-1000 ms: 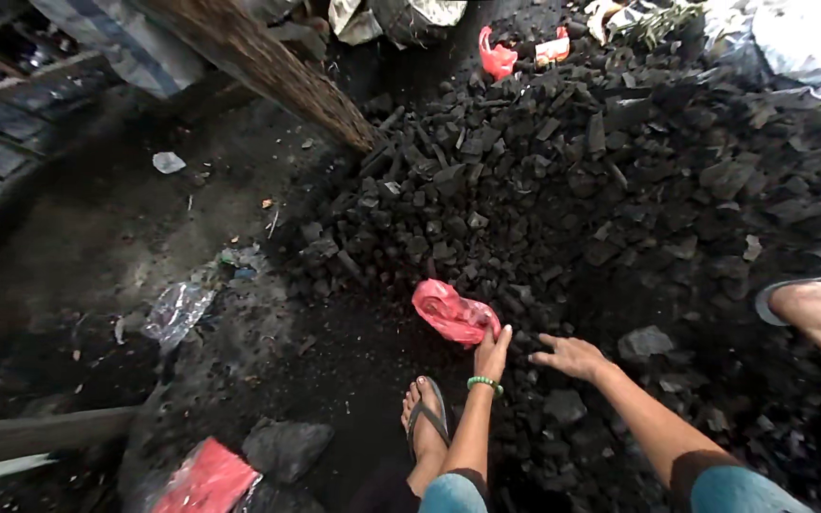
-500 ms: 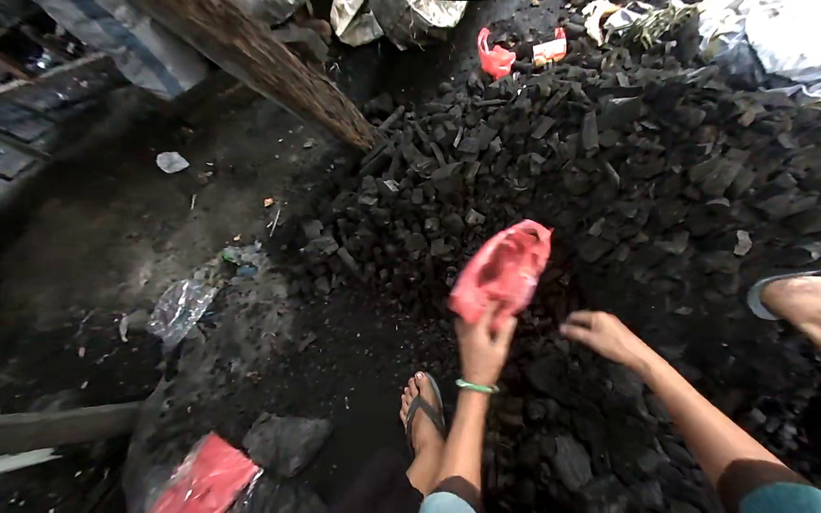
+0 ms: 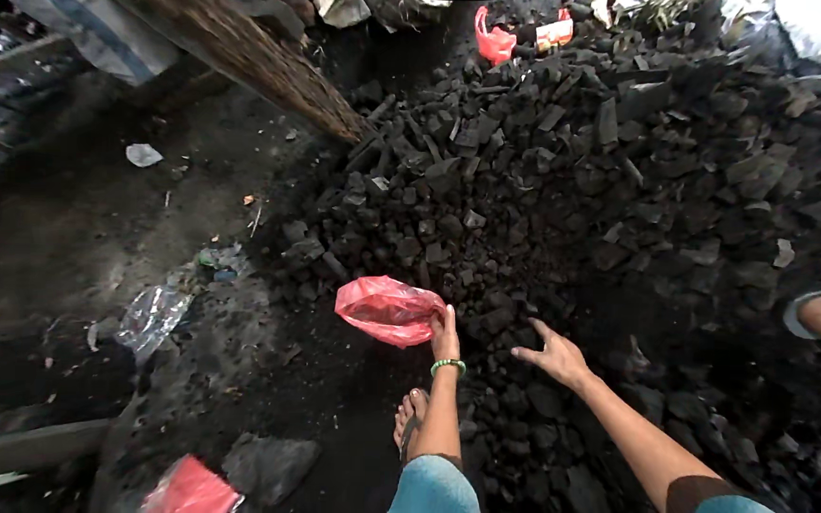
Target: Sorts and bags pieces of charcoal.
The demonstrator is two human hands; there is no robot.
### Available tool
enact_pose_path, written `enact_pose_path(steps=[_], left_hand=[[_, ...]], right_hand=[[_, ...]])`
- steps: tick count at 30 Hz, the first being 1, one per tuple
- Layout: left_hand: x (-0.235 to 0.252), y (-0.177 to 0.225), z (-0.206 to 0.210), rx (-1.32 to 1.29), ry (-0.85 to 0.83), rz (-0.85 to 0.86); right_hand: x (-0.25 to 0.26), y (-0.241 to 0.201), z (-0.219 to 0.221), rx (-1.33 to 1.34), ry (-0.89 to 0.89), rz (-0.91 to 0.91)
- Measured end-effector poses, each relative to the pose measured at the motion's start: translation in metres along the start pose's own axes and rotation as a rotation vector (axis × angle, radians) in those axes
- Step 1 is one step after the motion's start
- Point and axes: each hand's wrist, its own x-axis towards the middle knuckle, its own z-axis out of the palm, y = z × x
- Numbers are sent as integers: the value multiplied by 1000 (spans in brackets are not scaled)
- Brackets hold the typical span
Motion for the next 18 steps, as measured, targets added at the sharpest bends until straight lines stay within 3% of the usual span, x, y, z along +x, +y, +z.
enact_pose_path(steps=[4, 9, 15, 18], left_hand=[[5, -8, -21, -125, -57, -105], [-26, -9, 19, 363, -131, -59], [-74, 2, 41, 309, -400, -9], [-101, 2, 49, 206, -538, 4]], right_hand=[[5, -6, 18, 367, -47, -56], [9, -1, 20, 506, -73, -48], [-18, 4, 3, 833, -118, 171], [-45, 23, -22, 801, -160, 136]])
